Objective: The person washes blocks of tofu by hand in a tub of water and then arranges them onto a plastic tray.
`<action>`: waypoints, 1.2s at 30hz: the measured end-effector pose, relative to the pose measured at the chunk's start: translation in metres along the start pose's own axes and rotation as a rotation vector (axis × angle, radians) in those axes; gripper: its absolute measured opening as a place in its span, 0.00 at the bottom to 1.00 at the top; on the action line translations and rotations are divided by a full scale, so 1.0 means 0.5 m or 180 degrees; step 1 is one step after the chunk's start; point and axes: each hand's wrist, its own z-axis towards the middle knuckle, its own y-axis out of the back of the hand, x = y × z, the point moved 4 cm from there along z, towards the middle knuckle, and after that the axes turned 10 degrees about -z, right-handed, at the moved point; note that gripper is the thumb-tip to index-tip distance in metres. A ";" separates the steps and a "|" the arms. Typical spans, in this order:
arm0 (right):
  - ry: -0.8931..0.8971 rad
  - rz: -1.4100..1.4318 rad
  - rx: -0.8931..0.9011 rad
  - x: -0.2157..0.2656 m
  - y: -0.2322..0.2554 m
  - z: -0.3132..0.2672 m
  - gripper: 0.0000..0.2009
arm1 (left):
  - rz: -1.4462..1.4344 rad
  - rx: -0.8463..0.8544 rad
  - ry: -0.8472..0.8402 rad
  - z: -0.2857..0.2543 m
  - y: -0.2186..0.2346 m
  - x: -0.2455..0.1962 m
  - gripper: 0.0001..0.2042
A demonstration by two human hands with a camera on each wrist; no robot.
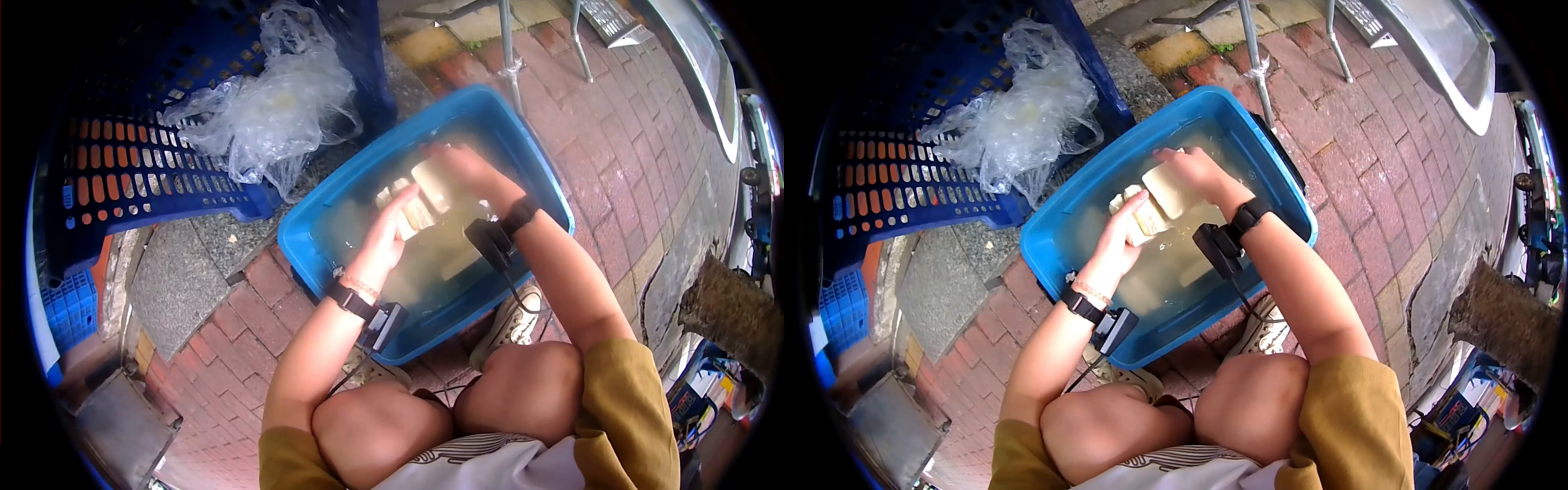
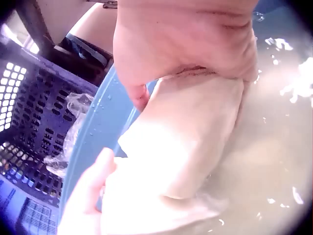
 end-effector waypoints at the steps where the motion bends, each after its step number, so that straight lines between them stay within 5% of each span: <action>1: -0.0007 0.0007 -0.0006 -0.002 0.002 0.000 0.26 | -0.0125 -0.0045 0.0014 -0.003 -0.003 -0.002 0.18; 4: -0.0170 -0.0102 -0.0243 -0.015 0.008 0.000 0.25 | -0.0244 -0.0212 0.0053 -0.012 -0.012 -0.005 0.19; 6: -0.0035 0.0318 0.0348 -0.012 -0.012 -0.009 0.26 | -0.0148 -0.0089 -0.0093 -0.001 -0.005 -0.005 0.19; 10: 0.0356 0.0333 0.0345 0.005 -0.044 -0.025 0.27 | -0.0083 0.0039 -0.0082 0.006 0.004 0.001 0.19; 12: 0.0028 -0.0433 -0.0283 -0.049 -0.062 0.047 0.29 | -0.0361 0.0016 -0.0017 0.007 0.007 0.001 0.18; 14: 0.0412 -0.1199 -0.0413 -0.087 -0.086 0.087 0.30 | -0.0358 -0.0074 0.0063 0.004 0.006 -0.003 0.18; 18: -0.0242 0.0033 -0.0680 -0.003 -0.095 -0.019 0.30 | -0.0349 -0.0415 0.0187 -0.007 -0.005 -0.002 0.17; 24: -0.0368 0.0743 0.0338 0.032 -0.128 -0.057 0.24 | -0.0149 -0.0426 -0.0573 0.039 0.053 0.003 0.19; 31: 0.0035 -0.0268 -0.0120 0.001 -0.158 -0.054 0.29 | -0.0001 -0.0507 -0.0426 0.000 0.048 -0.015 0.12; 36: 0.0842 -0.0998 -0.0642 0.011 -0.149 -0.071 0.28 | -0.0055 -0.0453 -0.0441 0.009 0.064 -0.010 0.11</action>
